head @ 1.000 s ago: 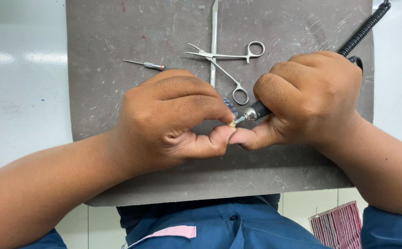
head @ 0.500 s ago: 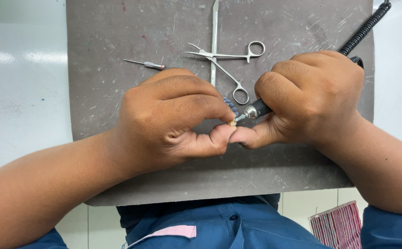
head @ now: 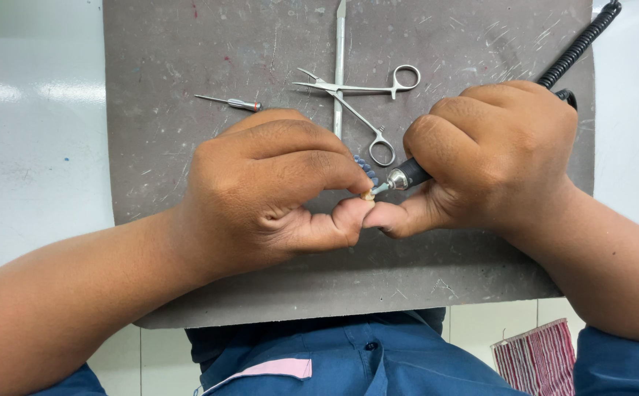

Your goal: The person places a small tooth-shaped object into a dental mold, uses a rotary tool to grind and shape the object, then reinserts it into the mold and applies a red material to the surface. The person repeats grinding and reinsertion steps to refine the fit.

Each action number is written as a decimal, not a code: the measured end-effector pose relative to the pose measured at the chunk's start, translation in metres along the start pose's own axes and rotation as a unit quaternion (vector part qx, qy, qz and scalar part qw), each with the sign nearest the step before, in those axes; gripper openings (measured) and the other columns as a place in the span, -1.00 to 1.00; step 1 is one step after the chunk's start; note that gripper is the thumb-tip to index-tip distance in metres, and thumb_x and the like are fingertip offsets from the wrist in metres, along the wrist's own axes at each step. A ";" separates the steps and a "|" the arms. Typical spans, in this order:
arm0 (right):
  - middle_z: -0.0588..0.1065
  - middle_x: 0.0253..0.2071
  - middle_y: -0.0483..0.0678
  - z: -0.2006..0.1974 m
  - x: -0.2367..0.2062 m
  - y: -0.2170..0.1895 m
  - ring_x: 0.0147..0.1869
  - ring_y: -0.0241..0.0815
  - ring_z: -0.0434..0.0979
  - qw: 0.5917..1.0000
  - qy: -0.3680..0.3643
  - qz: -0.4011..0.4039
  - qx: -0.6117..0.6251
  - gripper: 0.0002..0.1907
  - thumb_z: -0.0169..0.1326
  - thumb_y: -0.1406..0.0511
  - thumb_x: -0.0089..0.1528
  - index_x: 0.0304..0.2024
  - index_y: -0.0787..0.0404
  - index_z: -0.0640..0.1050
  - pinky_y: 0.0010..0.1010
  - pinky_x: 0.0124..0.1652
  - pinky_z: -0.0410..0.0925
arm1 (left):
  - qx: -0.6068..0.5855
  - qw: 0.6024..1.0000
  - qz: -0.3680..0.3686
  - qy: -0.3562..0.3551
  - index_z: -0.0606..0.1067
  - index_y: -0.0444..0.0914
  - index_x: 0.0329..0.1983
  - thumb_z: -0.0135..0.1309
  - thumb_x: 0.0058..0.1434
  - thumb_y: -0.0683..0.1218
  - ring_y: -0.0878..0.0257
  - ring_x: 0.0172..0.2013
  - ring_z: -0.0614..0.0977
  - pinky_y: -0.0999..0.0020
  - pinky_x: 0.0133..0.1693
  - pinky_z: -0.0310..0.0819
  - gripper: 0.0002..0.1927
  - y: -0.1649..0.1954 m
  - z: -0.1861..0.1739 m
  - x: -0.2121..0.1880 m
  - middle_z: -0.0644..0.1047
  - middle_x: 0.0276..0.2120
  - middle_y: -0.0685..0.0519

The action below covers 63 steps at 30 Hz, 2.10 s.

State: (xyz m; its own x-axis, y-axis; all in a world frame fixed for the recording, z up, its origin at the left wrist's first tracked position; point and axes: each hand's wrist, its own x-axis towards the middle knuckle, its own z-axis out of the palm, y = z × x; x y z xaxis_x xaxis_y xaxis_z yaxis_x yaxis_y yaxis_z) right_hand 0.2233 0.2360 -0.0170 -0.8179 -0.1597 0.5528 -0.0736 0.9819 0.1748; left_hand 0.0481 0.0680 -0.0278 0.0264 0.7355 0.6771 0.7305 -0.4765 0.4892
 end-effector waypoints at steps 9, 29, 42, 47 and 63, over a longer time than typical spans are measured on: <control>0.22 -0.72 -0.11 -0.001 0.001 0.000 -0.66 -0.15 0.27 1.000 -0.002 -0.002 -0.007 -0.22 0.10 -0.36 0.10 -0.69 0.15 0.34 -0.36 -0.60 0.12 | -0.004 1.000 -0.005 -0.002 0.59 -0.21 -0.33 0.44 0.06 -0.12 0.20 -0.34 0.64 0.34 -0.34 0.52 -0.78 0.000 0.000 0.000 0.60 -0.36 0.04; 0.23 -0.71 -0.10 -0.001 0.001 -0.001 -0.65 -0.15 0.28 1.000 0.006 -0.003 -0.004 -0.21 0.11 -0.36 0.12 -0.68 0.16 0.34 -0.36 -0.60 0.13 | 0.001 1.000 -0.003 0.000 0.58 -0.21 -0.31 0.42 0.07 -0.16 0.21 -0.31 0.64 0.35 -0.31 0.54 -0.79 0.000 0.000 0.000 0.59 -0.33 0.04; 0.24 -0.70 -0.10 -0.001 0.002 -0.002 -0.64 -0.13 0.30 1.000 0.005 0.005 -0.002 -0.23 0.16 -0.34 0.10 -0.67 0.16 0.36 -0.34 -0.58 0.16 | 0.003 1.000 -0.005 0.003 0.58 -0.21 -0.31 0.41 0.07 -0.18 0.22 -0.30 0.64 0.36 -0.30 0.54 -0.80 0.001 0.000 -0.001 0.59 -0.33 0.05; 0.21 -0.72 -0.11 0.000 0.001 -0.001 -0.66 -0.15 0.27 1.000 0.000 0.008 -0.017 -0.22 0.09 -0.37 0.07 -0.69 0.14 0.32 -0.34 -0.59 0.14 | 0.002 1.000 -0.007 0.003 0.58 -0.21 -0.32 0.41 0.06 -0.18 0.21 -0.31 0.64 0.34 -0.31 0.53 -0.79 0.001 0.000 -0.001 0.60 -0.33 0.05; 0.25 -0.69 -0.09 -0.001 0.001 -0.002 -0.63 -0.12 0.30 1.000 0.001 0.003 -0.007 -0.21 0.14 -0.35 0.12 -0.67 0.16 0.34 -0.33 -0.57 0.16 | -0.003 1.000 -0.003 0.004 0.59 -0.21 -0.31 0.42 0.06 -0.16 0.21 -0.32 0.64 0.34 -0.32 0.53 -0.79 -0.001 0.001 -0.001 0.60 -0.34 0.04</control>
State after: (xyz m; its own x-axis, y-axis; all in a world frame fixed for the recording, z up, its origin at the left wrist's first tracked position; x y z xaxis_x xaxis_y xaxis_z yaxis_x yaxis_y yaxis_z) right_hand 0.2230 0.2340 -0.0160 -0.8177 -0.1537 0.5548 -0.0605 0.9813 0.1827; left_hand 0.0485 0.0679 -0.0297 0.0160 0.7346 0.6783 0.7265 -0.4747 0.4969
